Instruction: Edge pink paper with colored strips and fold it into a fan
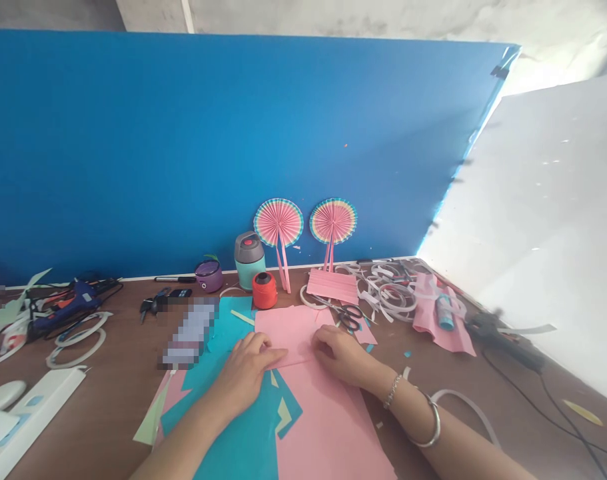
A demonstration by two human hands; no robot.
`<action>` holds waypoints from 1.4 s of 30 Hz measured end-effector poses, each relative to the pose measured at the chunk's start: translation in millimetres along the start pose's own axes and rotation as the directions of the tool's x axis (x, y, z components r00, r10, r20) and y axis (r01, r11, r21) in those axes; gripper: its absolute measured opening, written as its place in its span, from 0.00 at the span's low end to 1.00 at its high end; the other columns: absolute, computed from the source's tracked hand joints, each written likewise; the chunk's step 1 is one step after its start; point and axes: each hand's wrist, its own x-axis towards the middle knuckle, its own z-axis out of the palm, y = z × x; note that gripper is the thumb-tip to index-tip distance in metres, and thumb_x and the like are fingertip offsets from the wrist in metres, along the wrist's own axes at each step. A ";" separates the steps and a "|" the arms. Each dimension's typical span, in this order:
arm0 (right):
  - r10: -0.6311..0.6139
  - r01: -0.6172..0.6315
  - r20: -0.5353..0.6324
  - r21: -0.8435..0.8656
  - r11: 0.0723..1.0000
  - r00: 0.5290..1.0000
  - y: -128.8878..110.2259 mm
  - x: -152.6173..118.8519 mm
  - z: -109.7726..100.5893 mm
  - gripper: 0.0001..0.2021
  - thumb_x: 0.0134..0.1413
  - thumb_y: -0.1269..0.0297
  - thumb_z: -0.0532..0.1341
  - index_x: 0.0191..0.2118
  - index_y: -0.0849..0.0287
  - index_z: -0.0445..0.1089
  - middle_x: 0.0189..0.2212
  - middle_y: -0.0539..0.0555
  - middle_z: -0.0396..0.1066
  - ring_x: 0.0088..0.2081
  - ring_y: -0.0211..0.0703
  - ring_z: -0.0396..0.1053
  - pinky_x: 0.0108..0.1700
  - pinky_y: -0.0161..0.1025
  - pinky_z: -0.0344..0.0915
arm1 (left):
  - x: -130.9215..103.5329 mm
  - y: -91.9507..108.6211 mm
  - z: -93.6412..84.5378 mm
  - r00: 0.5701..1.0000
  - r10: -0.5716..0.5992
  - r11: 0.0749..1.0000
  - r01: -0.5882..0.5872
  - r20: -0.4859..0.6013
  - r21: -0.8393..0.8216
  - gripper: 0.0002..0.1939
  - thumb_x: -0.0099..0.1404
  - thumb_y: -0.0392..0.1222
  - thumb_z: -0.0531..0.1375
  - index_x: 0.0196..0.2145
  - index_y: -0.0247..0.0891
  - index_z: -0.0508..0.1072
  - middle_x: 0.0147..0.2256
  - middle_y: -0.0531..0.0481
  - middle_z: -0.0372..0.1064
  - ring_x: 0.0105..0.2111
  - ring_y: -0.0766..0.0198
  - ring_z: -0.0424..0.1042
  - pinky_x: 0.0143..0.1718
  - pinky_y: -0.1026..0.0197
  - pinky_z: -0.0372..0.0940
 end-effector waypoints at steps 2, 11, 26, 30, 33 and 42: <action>-0.078 0.075 -0.033 -0.092 0.993 0.996 -4.7 -1.9 0.0 0.14 0.48 0.79 0.53 0.39 0.59 0.68 0.34 0.54 0.66 0.36 0.43 0.61 0.37 0.37 0.55 | -1.1 -0.4 2.8 0.999 0.043 0.998 -0.043 0.015 0.042 0.37 0.55 0.19 0.47 0.51 0.58 0.69 0.45 0.50 0.63 0.47 0.59 0.62 0.45 0.56 0.59; -0.376 0.389 0.106 -0.351 0.852 0.920 -15.0 -2.3 7.4 0.16 0.56 0.76 0.54 0.45 0.51 0.72 0.36 0.56 0.65 0.37 0.44 0.57 0.36 0.40 0.49 | 1.1 4.3 3.0 0.990 0.143 0.977 -0.144 0.019 0.156 0.33 0.58 0.20 0.50 0.49 0.57 0.71 0.43 0.49 0.64 0.46 0.58 0.61 0.43 0.56 0.57; -0.278 0.296 0.103 -0.363 0.883 0.955 -10.8 -2.6 -8.8 0.13 0.42 0.79 0.53 0.33 0.61 0.70 0.30 0.55 0.67 0.31 0.42 0.60 0.35 0.40 0.53 | 2.0 -15.3 -4.4 0.972 0.032 0.997 -0.047 -0.231 -0.059 0.21 0.51 0.23 0.48 0.25 0.43 0.76 0.36 0.49 0.69 0.40 0.58 0.65 0.40 0.54 0.60; -0.308 0.305 -0.087 -0.050 0.951 0.947 -3.2 -0.7 -8.3 0.13 0.47 0.78 0.53 0.37 0.60 0.70 0.31 0.55 0.68 0.31 0.40 0.64 0.34 0.37 0.59 | 0.7 -17.1 -2.1 0.773 -0.039 0.964 -0.137 -0.633 -0.227 0.14 0.55 0.26 0.47 0.28 0.40 0.69 0.31 0.49 0.65 0.36 0.59 0.65 0.37 0.56 0.61; -0.202 0.268 -0.258 0.255 0.929 0.945 -0.9 0.4 -11.4 0.08 0.54 0.71 0.55 0.38 0.58 0.70 0.32 0.54 0.68 0.31 0.38 0.65 0.32 0.35 0.64 | -6.6 -11.9 -4.5 0.641 -0.096 0.930 -0.214 -0.762 -0.297 0.09 0.59 0.31 0.48 0.24 0.41 0.62 0.25 0.52 0.59 0.28 0.62 0.63 0.29 0.60 0.60; -0.361 0.435 -0.342 0.171 0.884 0.868 -31.5 -5.3 -1.4 0.10 0.56 0.74 0.53 0.41 0.57 0.67 0.32 0.55 0.68 0.33 0.39 0.67 0.34 0.36 0.66 | -2.7 21.3 15.0 0.914 -0.308 0.777 0.082 -0.264 -0.624 0.13 0.61 0.50 0.56 0.30 0.37 0.73 0.24 0.51 0.70 0.25 0.63 0.69 0.26 0.64 0.64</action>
